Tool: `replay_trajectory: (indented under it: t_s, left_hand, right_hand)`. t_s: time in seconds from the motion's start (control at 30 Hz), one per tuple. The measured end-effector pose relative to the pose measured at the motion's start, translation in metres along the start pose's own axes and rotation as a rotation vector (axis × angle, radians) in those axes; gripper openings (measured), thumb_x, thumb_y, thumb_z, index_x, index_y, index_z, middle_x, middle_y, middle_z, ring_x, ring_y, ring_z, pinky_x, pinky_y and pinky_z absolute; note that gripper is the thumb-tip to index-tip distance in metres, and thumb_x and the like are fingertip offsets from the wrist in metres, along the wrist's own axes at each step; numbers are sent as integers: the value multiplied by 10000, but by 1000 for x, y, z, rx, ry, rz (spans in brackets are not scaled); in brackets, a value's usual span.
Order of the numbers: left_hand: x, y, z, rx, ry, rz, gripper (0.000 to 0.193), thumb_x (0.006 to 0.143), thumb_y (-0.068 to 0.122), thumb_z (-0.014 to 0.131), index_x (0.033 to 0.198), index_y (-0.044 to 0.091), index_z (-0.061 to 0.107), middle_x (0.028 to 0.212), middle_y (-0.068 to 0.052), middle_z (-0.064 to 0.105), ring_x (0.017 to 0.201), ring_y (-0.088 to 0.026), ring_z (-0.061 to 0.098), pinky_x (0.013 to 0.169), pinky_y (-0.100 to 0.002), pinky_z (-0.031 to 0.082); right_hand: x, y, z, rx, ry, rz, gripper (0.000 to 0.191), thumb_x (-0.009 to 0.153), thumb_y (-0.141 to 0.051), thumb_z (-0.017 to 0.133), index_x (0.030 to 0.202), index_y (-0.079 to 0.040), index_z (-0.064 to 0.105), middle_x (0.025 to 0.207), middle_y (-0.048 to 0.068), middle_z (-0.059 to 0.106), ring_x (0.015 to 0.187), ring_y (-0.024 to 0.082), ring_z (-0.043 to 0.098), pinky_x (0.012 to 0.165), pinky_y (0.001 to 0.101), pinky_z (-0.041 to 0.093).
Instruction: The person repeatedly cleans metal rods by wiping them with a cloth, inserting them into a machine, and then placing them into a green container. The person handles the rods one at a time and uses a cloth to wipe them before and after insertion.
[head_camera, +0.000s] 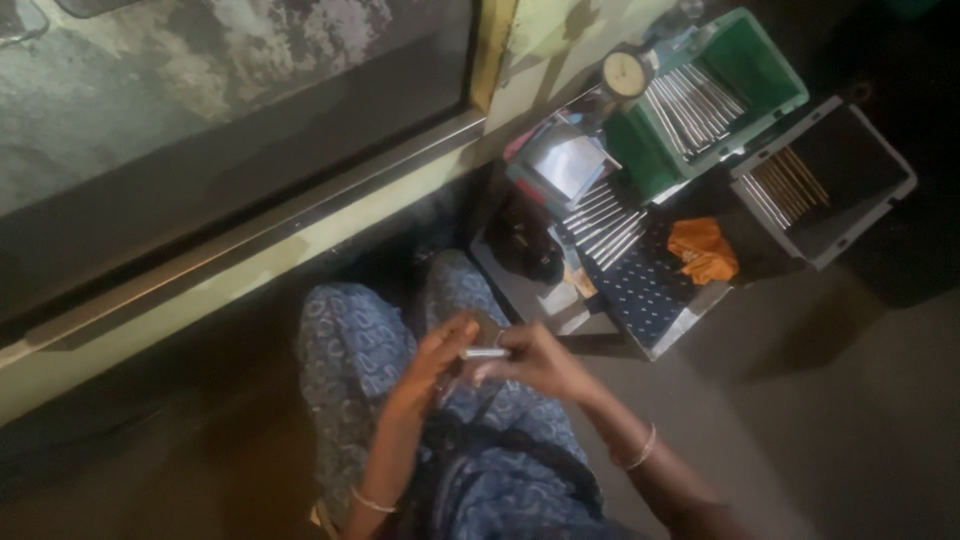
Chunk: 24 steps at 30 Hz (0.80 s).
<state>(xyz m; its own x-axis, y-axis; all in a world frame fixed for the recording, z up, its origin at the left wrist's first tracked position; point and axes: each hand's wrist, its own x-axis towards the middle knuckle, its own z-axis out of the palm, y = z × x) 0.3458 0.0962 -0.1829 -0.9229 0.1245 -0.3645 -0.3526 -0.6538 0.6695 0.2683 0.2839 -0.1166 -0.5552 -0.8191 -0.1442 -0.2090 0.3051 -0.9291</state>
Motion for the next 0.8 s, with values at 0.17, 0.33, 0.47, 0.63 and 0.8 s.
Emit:
replay_trajectory:
  t_s: [0.17,0.33,0.47,0.63,0.8]
  left_hand:
    - [-2,9,9,30,4,33,263,945,316,697,1086,94,705,847,0,684,653,-81,649,520,-205,517]
    - [5,-7,-1,80,48,68,267,967,366,683,998,101,695,791,-3,676,589,-73,618,482,-194,488]
    - [21,-12,-24,-107,221,48,269,955,375,692,968,107,670,729,-28,663,517,-104,597,436,-240,473]
    - [21,-34,-26,192,258,3,325,938,427,660,998,111,704,632,-33,672,383,-96,498,329,-229,335]
    - [30,-53,-30,26,317,38,403,985,494,577,1077,129,720,763,-10,659,485,-78,551,376,-211,397]
  right_hand:
    - [-2,-13,3,-77,27,25,243,872,-302,776,1034,-122,793,820,43,791,565,70,675,427,244,489]
    - [-5,-22,6,-258,148,-46,169,925,-232,748,1041,-123,807,831,63,789,624,103,701,517,243,520]
    - [-4,-39,-8,-119,434,112,192,997,-212,662,1041,-85,800,802,113,775,628,136,696,536,246,535]
    - [19,-56,-15,-52,408,324,272,912,-257,684,1109,-70,707,950,56,762,633,157,702,544,274,566]
    - [22,-53,-1,-157,335,324,202,944,-236,684,1005,-59,760,818,122,761,649,188,678,592,341,542]
